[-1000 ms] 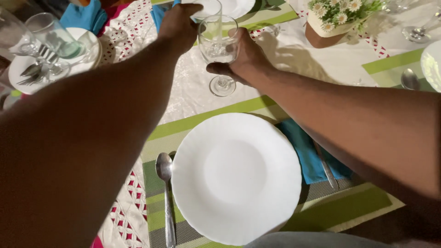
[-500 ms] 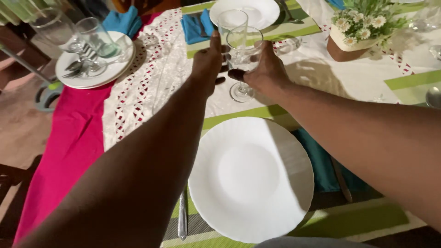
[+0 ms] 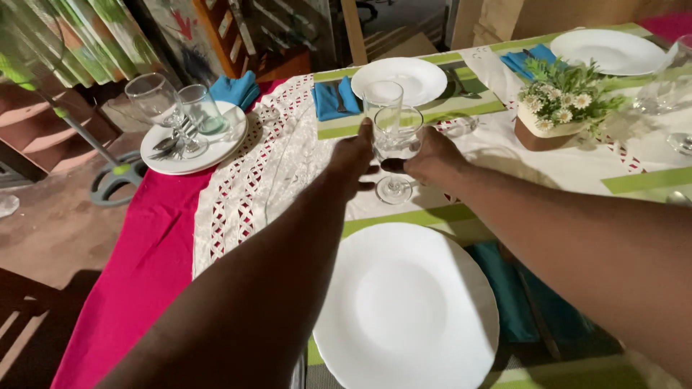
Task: Setting a dining table with plates, napkins, and cutlery.
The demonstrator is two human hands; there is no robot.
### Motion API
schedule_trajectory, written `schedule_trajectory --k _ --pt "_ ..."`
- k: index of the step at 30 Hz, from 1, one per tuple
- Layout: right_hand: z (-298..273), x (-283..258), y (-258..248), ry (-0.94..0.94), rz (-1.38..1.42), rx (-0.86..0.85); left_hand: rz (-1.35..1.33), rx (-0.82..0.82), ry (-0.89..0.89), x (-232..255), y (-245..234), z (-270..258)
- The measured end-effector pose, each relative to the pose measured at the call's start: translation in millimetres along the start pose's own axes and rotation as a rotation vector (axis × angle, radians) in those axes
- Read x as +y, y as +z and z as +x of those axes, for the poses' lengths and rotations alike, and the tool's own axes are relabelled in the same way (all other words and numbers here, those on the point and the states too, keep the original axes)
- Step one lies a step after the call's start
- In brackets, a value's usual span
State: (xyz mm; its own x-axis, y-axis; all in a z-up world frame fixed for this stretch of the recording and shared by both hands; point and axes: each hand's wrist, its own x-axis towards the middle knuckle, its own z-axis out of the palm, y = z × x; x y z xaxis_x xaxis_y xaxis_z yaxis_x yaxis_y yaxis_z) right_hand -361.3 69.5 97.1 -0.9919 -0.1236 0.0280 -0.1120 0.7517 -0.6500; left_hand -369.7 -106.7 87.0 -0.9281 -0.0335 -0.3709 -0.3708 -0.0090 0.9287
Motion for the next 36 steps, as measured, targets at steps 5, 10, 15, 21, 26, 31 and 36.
schedule_trajectory --k 5,10,15,21,26,31,36 --pt "-13 43 -10 -0.122 0.131 -0.026 0.057 0.335 0.365 -56 -90 26" --pt "-89 66 -13 -0.145 0.269 -0.079 0.576 0.662 0.299 -90 -151 -115" --pt "-171 57 -10 0.188 0.176 -0.088 0.7 0.463 -0.047 -143 -152 -201" --pt "-182 108 16 0.042 0.095 0.141 1.021 0.438 0.002 -164 -122 -216" --pt "-196 182 -10 0.097 -0.264 0.28 1.039 0.395 0.017 -164 -134 -209" --pt "-191 218 -6 0.373 -0.299 0.124 0.872 0.323 -0.087 -133 -133 -233" --pt "-183 180 -8 0.291 -0.193 0.166 0.69 0.196 0.091 -123 -98 -238"
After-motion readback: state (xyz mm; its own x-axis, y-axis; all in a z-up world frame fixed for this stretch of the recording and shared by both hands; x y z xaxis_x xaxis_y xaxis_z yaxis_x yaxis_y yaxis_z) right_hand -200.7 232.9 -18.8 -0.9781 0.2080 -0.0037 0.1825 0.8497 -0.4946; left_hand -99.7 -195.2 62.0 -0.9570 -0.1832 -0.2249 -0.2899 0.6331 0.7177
